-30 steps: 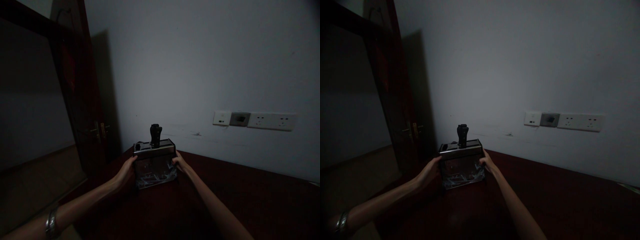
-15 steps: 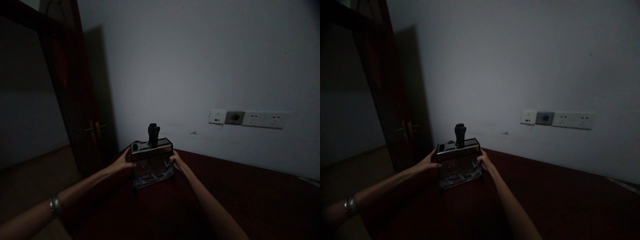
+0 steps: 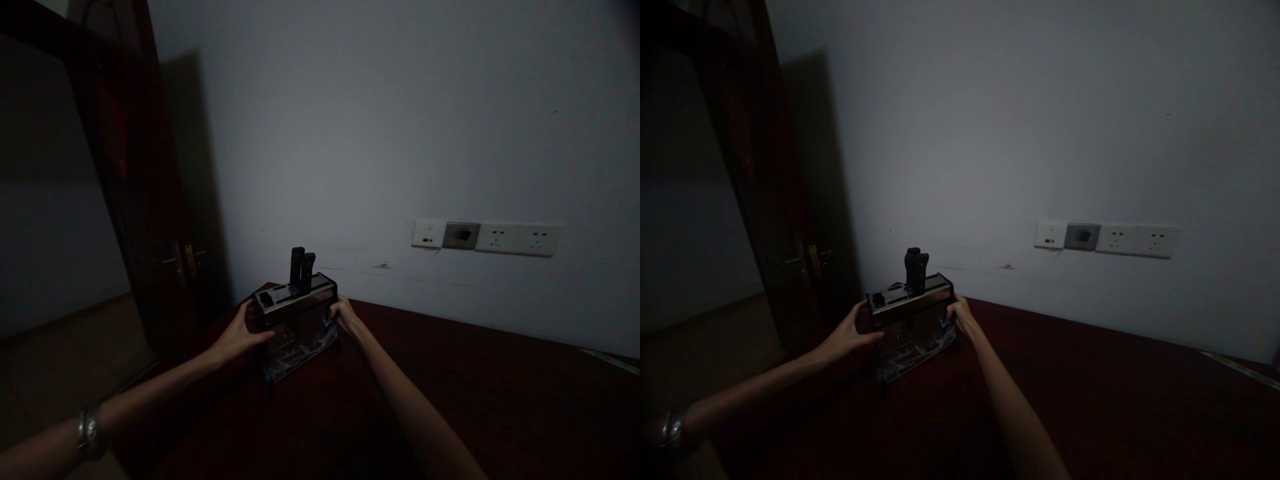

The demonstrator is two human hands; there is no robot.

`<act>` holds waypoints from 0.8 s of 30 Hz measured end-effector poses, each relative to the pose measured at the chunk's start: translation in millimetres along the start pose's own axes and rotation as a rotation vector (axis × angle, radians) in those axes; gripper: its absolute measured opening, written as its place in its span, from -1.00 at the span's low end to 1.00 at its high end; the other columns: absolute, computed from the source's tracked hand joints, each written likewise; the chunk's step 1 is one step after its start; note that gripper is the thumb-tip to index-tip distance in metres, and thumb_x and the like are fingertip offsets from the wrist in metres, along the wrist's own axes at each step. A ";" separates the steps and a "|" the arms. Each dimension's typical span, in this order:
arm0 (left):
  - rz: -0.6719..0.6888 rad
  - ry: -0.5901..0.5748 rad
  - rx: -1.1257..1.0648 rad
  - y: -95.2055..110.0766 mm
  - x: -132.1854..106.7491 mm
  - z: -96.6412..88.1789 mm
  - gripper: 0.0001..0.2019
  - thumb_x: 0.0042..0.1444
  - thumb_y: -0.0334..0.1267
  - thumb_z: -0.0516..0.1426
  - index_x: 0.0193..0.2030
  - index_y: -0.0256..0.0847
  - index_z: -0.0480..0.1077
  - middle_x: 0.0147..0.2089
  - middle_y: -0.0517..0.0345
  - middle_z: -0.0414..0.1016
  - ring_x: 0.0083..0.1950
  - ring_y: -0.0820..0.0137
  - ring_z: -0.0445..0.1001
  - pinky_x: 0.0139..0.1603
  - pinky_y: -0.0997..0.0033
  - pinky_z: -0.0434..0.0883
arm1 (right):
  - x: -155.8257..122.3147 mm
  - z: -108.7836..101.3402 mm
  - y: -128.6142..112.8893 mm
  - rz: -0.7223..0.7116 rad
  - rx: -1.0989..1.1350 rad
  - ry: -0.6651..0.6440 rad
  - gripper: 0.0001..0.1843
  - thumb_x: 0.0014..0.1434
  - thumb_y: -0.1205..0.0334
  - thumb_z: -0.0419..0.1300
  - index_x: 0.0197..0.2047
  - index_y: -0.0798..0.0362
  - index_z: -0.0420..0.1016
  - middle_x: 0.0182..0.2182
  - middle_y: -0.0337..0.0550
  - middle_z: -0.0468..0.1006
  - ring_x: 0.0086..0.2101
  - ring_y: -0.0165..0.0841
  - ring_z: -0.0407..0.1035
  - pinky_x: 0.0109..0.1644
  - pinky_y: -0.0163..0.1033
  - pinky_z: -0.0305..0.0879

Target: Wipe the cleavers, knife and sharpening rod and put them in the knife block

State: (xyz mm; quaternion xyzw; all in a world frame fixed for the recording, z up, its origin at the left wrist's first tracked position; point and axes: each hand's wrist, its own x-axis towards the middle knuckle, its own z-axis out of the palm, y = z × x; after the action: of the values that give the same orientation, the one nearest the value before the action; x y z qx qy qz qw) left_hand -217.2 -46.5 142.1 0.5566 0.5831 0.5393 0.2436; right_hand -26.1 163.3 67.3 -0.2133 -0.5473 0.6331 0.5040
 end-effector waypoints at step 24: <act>0.025 0.077 0.035 1.0 -31.0 21.6 -0.48 -0.19 -0.13 0.26 -0.08 -0.17 0.18 -0.07 0.02 0.41 -0.02 0.21 0.40 0.00 0.19 0.33 | 17.9 20.1 -10.8 0.103 -0.288 0.224 -0.77 0.17 0.17 0.09 -0.23 0.17 0.39 -0.36 -0.23 0.45 -0.46 -0.48 0.35 -0.45 -0.34 0.32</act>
State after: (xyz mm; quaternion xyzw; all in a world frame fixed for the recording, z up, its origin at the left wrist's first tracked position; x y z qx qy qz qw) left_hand -189.6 -67.2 126.7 0.5471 0.5943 0.5528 0.2045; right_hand -45.4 168.2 88.3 -0.3803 -0.5610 0.5455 0.4930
